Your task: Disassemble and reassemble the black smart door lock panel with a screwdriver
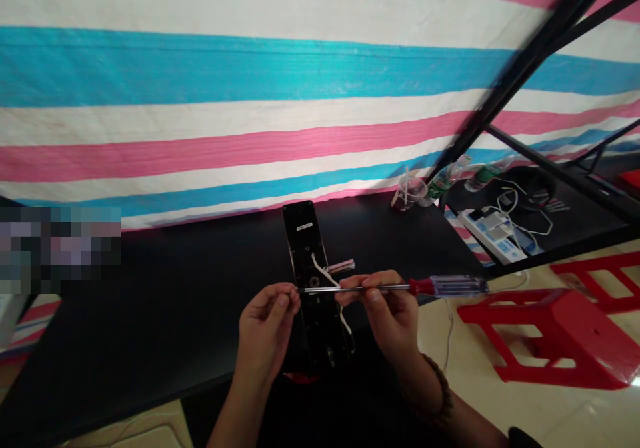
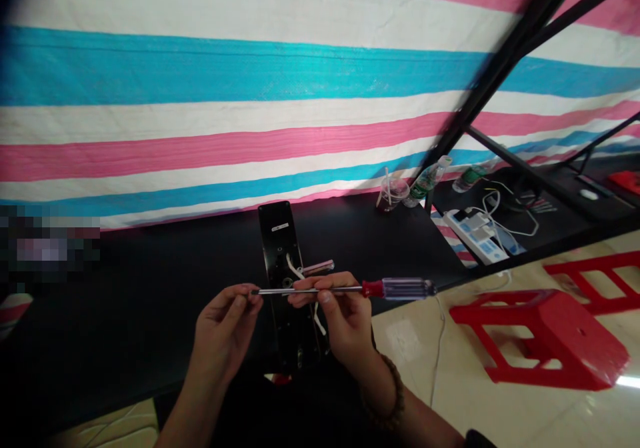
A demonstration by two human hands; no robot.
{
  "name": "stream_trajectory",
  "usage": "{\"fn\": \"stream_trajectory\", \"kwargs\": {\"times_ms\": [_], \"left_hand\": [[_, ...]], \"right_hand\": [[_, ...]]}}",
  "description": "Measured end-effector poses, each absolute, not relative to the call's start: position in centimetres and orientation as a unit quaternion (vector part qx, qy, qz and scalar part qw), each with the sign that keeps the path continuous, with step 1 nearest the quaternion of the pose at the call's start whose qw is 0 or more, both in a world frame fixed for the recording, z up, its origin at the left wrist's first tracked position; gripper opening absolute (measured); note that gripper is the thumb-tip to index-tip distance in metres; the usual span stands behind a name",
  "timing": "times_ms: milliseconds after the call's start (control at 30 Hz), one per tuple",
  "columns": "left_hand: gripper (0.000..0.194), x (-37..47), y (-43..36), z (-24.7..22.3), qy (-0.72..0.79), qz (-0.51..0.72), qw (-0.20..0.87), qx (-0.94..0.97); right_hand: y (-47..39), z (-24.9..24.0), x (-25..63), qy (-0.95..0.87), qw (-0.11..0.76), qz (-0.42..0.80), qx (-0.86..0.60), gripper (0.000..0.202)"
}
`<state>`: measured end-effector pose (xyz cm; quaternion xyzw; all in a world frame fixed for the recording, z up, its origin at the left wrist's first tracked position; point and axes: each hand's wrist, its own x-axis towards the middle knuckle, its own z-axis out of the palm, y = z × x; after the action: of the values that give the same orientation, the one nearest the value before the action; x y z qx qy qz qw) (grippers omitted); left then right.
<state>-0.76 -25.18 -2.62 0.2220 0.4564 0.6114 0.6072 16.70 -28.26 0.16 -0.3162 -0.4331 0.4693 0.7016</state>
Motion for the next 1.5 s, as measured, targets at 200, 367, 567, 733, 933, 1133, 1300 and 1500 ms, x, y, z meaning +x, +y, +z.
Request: {"fn": "stream_trajectory", "kwargs": {"times_ms": [200,367,567,733,933,1133,1300,1500], "left_hand": [[0.038,-0.6,-25.6,-2.1,0.467,0.621,0.597,0.199],[0.04,-0.4,-25.7,-2.6,0.466,0.615,0.61,0.184],[0.036,-0.1,-26.1,-3.2,0.452,0.619,0.612,0.195],[0.035,0.1,-26.5,-3.1,0.446,0.639,0.598,0.188],[0.031,0.2,-26.6,-3.0,0.439,0.645,0.593,0.199],[0.033,1.0,-27.3,-4.0,0.447,0.638,0.617,0.111],[0.034,1.8,-27.9,-4.6,0.421,0.605,0.675,0.038],[0.033,1.7,-28.0,-5.5,0.433,0.589,0.679,0.067]], "right_hand": [[-28.5,0.4,16.2,-0.481,0.684,0.442,-0.326,0.007],[-28.7,0.2,16.0,-0.484,0.678,0.443,-0.332,0.006],[-29.3,0.4,16.3,-0.495,0.65,0.459,-0.349,0.008],[-29.1,-0.2,16.3,-0.467,0.655,0.477,-0.354,0.004],[-28.4,-1.1,16.2,-0.402,0.671,0.526,-0.333,0.006],[-29.0,-1.2,16.9,-0.427,0.655,0.532,-0.325,0.006],[-29.9,0.1,18.6,-0.568,0.566,0.509,-0.311,0.02],[-29.2,1.4,18.8,-0.579,0.528,0.505,-0.362,0.017]]}}
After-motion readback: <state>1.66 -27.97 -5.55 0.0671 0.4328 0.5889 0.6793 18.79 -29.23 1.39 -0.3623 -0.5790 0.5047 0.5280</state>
